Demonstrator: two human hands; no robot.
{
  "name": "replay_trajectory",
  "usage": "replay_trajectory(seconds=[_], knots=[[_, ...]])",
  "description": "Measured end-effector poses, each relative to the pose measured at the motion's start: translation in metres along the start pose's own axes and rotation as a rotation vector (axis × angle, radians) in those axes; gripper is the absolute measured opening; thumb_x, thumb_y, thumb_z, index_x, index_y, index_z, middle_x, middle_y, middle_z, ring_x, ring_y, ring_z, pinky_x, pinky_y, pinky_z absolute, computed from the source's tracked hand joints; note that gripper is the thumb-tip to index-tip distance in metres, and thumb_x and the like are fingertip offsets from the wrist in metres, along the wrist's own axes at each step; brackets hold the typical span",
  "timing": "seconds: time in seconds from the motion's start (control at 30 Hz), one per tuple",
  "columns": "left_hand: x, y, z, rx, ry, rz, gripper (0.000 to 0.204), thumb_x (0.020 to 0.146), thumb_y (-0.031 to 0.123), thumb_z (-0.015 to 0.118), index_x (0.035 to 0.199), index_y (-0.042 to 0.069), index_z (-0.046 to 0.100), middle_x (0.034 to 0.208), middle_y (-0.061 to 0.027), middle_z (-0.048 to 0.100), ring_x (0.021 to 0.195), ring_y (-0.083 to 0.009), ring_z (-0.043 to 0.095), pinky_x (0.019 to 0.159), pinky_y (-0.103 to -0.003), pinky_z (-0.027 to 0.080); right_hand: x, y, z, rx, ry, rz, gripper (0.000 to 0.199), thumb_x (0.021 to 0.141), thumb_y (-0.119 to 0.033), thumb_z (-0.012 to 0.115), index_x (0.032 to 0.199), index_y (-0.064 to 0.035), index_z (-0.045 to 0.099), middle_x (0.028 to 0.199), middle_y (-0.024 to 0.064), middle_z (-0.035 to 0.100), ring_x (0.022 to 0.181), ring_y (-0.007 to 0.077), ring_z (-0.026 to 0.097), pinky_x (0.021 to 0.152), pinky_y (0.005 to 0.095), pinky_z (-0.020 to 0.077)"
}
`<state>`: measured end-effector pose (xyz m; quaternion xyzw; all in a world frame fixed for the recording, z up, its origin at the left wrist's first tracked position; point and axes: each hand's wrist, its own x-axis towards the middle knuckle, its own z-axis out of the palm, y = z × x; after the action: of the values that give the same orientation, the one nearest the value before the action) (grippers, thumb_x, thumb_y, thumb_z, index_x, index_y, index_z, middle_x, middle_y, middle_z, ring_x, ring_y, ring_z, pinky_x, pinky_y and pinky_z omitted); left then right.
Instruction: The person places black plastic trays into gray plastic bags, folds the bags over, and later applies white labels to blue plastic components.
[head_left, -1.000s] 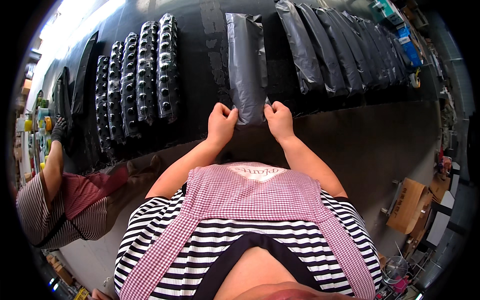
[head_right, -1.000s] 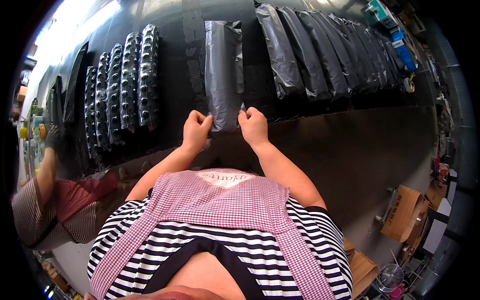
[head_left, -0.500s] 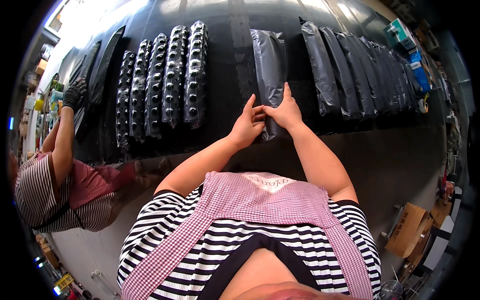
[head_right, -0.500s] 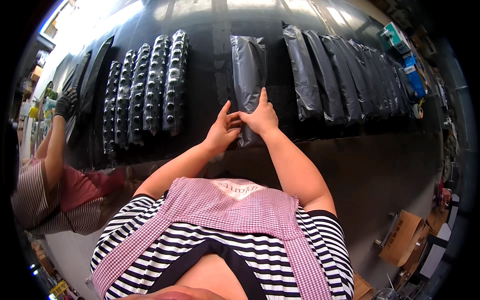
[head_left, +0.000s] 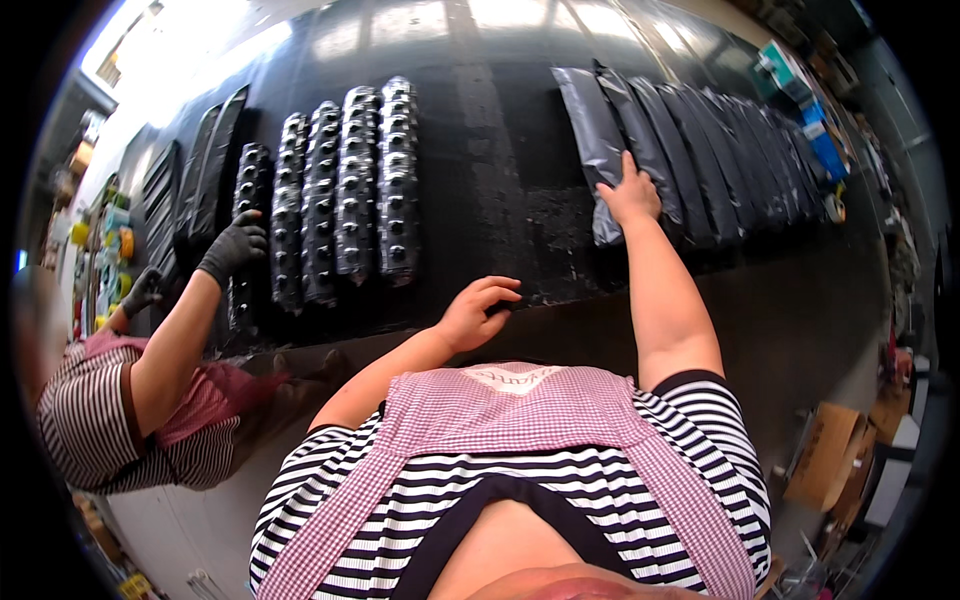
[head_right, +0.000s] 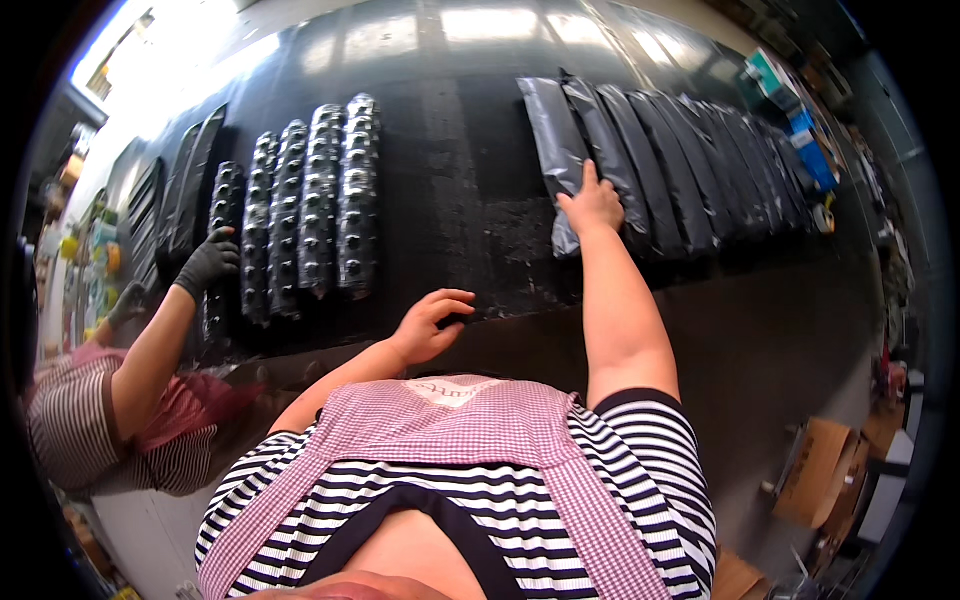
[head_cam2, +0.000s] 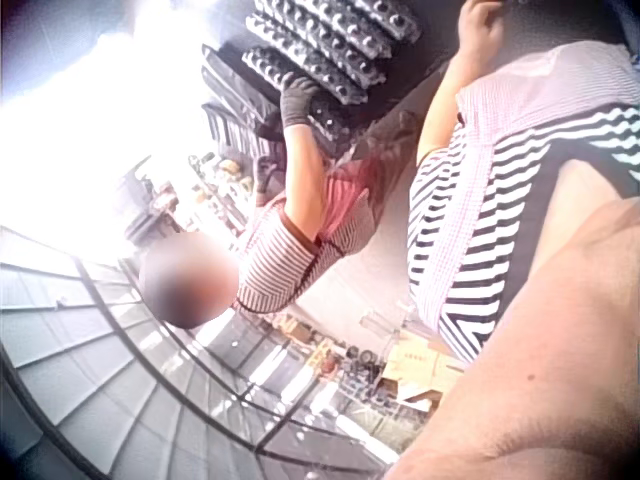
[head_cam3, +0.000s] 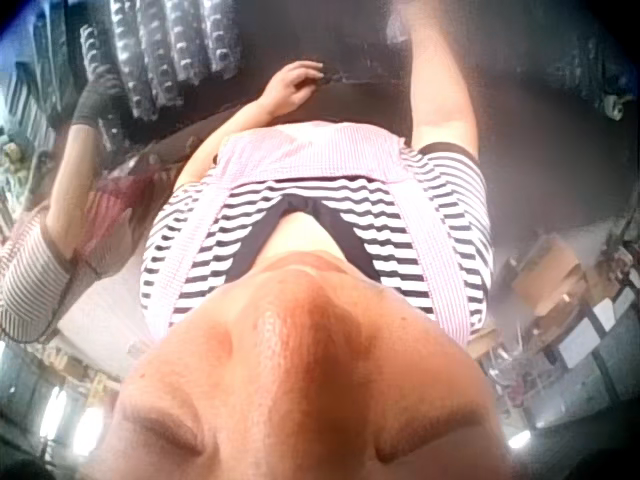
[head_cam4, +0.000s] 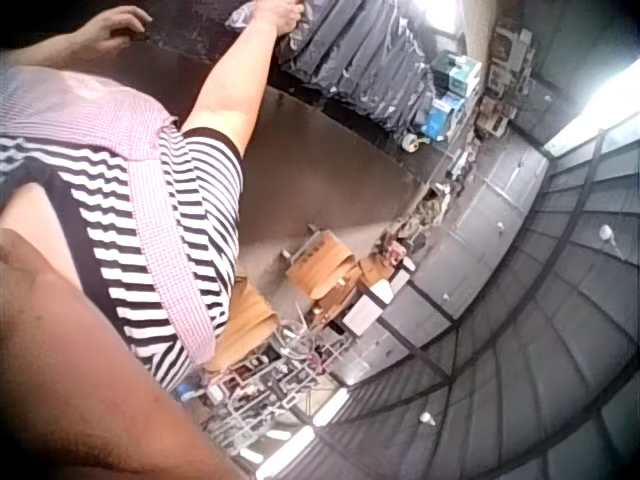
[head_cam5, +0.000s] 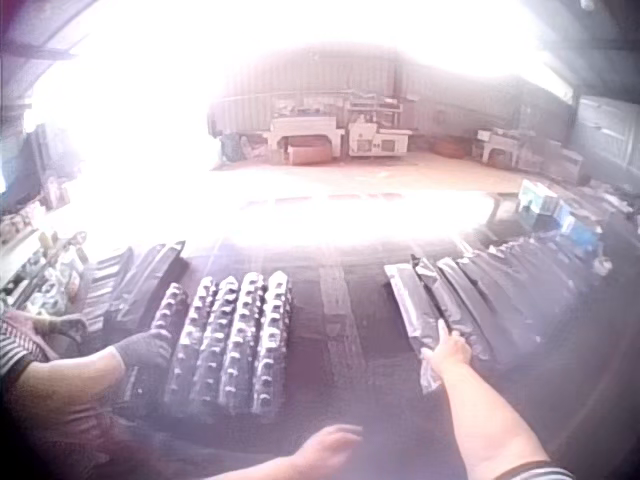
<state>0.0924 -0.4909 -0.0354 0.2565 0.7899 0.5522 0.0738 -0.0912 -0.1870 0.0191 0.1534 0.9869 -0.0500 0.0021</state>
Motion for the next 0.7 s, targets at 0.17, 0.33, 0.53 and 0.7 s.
replay_trajectory(seconds=[0.17,0.33,0.53,0.7], knots=[[0.005,-0.010,-0.007,-0.001,-0.035,0.068,0.028,0.083,0.001,0.067,0.110,0.007,0.067,0.130,-0.0101,0.060,0.119,-0.0281,0.059,0.097,-0.037,0.050,-0.026,0.015,0.015,0.052,0.225,-0.220,0.079,0.080,-0.047,0.077,0.148,-0.0192,0.047,0.133,0.0174,0.051,0.126,0.0359,0.049,0.104,0.0456,0.0421],[0.006,-0.010,-0.007,-0.053,-0.031,0.063,0.028,0.081,0.002,0.068,0.109,0.007,0.067,0.129,-0.0113,0.061,0.120,-0.0290,0.059,0.100,-0.039,0.049,-0.026,0.028,0.005,0.052,0.473,-0.373,0.066,0.079,-0.043,0.077,0.137,-0.0156,0.059,0.141,0.0174,0.052,0.134,0.0349,0.045,0.112,0.0486,0.0325],[0.005,-0.007,-0.006,-0.043,-0.051,0.041,0.025,0.080,0.002,0.067,0.105,0.006,0.068,0.128,-0.0120,0.061,0.122,-0.0305,0.057,0.104,-0.041,0.048,-0.006,0.039,-0.004,-0.130,-0.117,-0.216,0.111,0.078,-0.076,0.061,0.159,-0.0113,0.022,0.167,0.0138,0.011,0.155,0.0348,0.003,0.120,0.0608,0.0080],[0.005,-0.007,-0.006,-0.137,-0.018,-0.069,0.023,0.086,0.002,0.064,0.108,0.004,0.067,0.129,-0.0128,0.061,0.121,-0.0286,0.059,0.103,-0.040,0.049,-0.044,0.012,0.005,0.051,-0.042,-0.322,0.118,0.072,-0.052,0.079,0.159,-0.0055,0.014,0.161,0.0175,0.029,0.153,0.0324,0.016,0.123,0.0518,0.0051]])
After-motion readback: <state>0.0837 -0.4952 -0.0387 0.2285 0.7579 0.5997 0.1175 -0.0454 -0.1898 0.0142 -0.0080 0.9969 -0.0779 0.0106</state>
